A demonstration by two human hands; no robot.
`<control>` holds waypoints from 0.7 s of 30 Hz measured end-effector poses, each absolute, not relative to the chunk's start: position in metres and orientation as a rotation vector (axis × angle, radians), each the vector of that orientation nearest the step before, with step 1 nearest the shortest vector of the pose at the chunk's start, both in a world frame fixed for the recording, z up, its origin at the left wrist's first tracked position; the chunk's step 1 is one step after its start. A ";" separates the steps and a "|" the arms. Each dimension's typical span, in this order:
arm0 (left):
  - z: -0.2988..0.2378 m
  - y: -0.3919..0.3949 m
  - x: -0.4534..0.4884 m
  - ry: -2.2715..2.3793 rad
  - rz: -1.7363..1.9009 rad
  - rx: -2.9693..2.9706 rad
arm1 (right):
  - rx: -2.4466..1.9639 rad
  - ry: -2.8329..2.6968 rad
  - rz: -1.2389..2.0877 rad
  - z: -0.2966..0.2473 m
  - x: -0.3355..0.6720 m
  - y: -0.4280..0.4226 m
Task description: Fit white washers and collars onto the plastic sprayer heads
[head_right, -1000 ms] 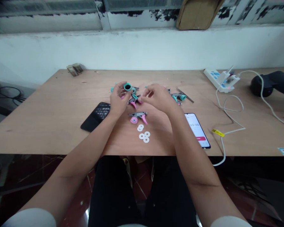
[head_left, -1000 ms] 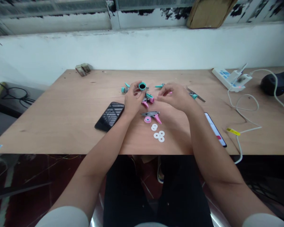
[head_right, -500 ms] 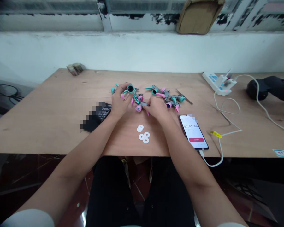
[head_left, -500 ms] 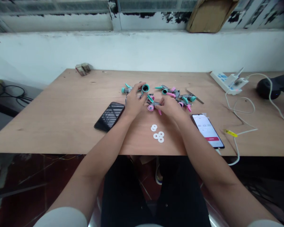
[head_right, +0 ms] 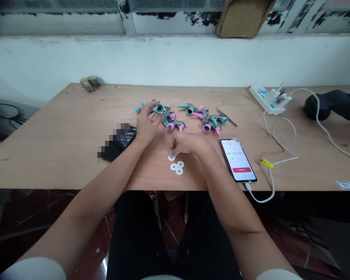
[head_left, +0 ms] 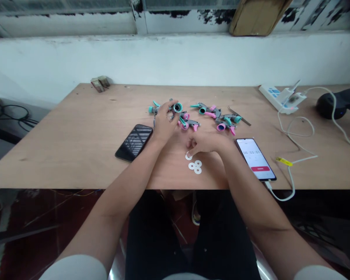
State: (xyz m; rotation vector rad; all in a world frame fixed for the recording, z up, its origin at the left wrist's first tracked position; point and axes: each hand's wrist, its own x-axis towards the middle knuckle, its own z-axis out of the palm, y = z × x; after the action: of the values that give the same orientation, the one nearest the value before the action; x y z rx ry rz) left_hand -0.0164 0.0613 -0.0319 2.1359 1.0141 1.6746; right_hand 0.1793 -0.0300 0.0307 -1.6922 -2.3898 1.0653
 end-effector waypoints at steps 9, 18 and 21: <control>-0.033 0.059 -0.013 1.033 1.621 2.145 | -1.578 -2.449 1.111 0.025 0.185 -0.027; -0.033 0.059 -0.013 1.049 1.612 2.131 | -1.548 -2.284 1.229 0.027 0.184 -0.032; -0.034 0.060 -0.013 1.044 1.600 2.128 | -1.248 -1.938 1.242 0.029 0.180 -0.022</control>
State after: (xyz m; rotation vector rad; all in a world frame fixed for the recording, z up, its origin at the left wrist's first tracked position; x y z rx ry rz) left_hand -0.0132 0.0598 -0.0336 2.1283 1.0442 1.6002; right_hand 0.1802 -0.0220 0.0290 -1.2480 -1.9376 1.2424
